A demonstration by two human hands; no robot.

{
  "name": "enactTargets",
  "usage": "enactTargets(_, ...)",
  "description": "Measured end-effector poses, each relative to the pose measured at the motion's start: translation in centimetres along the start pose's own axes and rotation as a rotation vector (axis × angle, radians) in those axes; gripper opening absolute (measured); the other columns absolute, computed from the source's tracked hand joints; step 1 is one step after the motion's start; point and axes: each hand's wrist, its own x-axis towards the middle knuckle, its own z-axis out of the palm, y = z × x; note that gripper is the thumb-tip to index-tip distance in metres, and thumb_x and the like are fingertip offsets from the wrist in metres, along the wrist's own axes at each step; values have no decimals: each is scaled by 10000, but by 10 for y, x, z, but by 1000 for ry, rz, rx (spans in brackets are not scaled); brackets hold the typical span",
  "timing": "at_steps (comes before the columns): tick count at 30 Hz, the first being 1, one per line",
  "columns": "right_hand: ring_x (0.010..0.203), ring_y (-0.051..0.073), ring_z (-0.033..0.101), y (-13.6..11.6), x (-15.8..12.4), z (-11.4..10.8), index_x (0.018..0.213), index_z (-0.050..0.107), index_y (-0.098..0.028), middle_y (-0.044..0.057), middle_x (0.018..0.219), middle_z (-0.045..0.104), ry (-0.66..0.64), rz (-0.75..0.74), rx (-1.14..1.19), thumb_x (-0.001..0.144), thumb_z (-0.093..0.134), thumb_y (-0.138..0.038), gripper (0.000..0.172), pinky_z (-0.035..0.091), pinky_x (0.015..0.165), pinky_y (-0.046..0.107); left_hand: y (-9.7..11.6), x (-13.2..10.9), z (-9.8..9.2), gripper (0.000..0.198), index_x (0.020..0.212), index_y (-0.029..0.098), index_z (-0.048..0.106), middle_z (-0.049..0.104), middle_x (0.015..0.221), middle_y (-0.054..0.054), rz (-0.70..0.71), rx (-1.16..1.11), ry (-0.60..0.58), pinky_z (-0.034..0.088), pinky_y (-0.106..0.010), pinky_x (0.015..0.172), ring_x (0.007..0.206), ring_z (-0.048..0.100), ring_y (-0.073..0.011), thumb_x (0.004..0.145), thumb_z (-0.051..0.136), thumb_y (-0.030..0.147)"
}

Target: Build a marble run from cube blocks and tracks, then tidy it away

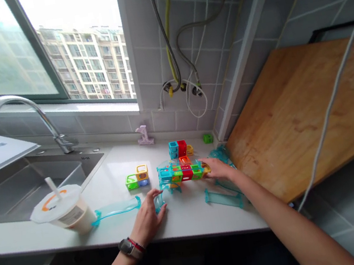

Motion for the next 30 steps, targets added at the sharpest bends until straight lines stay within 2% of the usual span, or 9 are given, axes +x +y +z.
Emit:
enactTargets(3, 979, 224, 706, 5, 0, -9, 1148, 734, -191, 62, 1075, 766, -28, -19, -26, 719, 764, -126, 435, 516, 877, 305, -4, 0, -1, 308, 1273, 247, 446, 663, 1278, -140, 8, 35, -5, 574, -525, 964, 1148, 693, -313, 979, 532, 281)
enactTargets(7, 946, 219, 693, 10, -6, -21, 1101, 730, -180, 60, 1047, 752, -37, -18, -55, 683, 746, -89, 428, 510, 862, 308, -7, 0, -2, 200, 1136, 252, 522, 667, 1234, -122, 27, 35, 34, 565, -524, 979, 1147, 680, -319, 937, 537, 245)
enactTargets(14, 982, 209, 679, 9, -17, -28, 1107, 686, -189, 56, 1078, 731, -19, -26, -42, 689, 662, -57, 439, 507, 895, 313, 4, 14, -13, 431, 1365, 222, 480, 591, 1419, -151, 24, -165, 123, 452, -541, 1151, 1338, 577, -300, 936, 521, 221)
enactTargets(17, 959, 207, 680, 9, -20, -26, 1108, 668, -195, 49, 1071, 732, -20, -20, -13, 692, 655, -77, 433, 509, 882, 311, 11, 55, -27, 386, 1344, 196, 534, 640, 1373, -150, -7, -312, 165, 480, -518, 1130, 1311, 614, -268, 982, 403, 229)
enactTargets(19, 958, 211, 682, 10, -21, -24, 1106, 661, -195, 51, 1076, 731, -21, -11, 10, 692, 660, -92, 427, 508, 878, 313, 15, 97, -34, 409, 1301, 163, 577, 695, 1287, -166, 2, -344, 5, 559, -492, 1027, 1230, 677, -265, 1005, 306, 240)
enactTargets(21, 952, 214, 687, 10, -21, -22, 1099, 658, -195, 50, 1067, 733, -21, 0, 38, 699, 665, -117, 407, 511, 863, 313, 19, 144, -33, 425, 1255, 153, 632, 752, 1182, -145, 60, -357, -149, 637, -390, 834, 1031, 765, -238, 984, 312, 220)
enactTargets(23, 938, 216, 694, 11, -21, -20, 1102, 652, -196, 48, 1052, 735, -20, 14, 70, 703, 678, -141, 404, 517, 848, 317, 23, 187, -24, 411, 1215, 163, 695, 796, 1069, -103, 136, -342, -298, 633, -311, 704, 853, 787, -208, 911, 419, 169)
enactTargets(25, 943, 221, 702, 13, -21, -19, 1144, 636, -198, 54, 1060, 735, -17, 28, 105, 699, 706, -157, 452, 525, 851, 330, 27, 221, -8, 437, 1201, 176, 731, 814, 1000, -76, 224, -305, -423, 616, -279, 713, 813, 780, -195, 823, 523, 108)
enactTargets(30, 1021, 222, 711, 20, -24, -18, 1309, 560, -207, 74, 1140, 706, -38, 35, 205, 677, 807, -188, 679, 543, 896, 340, 27, 262, 37, 523, 1164, 254, 776, 821, 1045, -42, 426, -168, -637, 572, -264, 831, 922, 762, -216, 691, 689, 49)
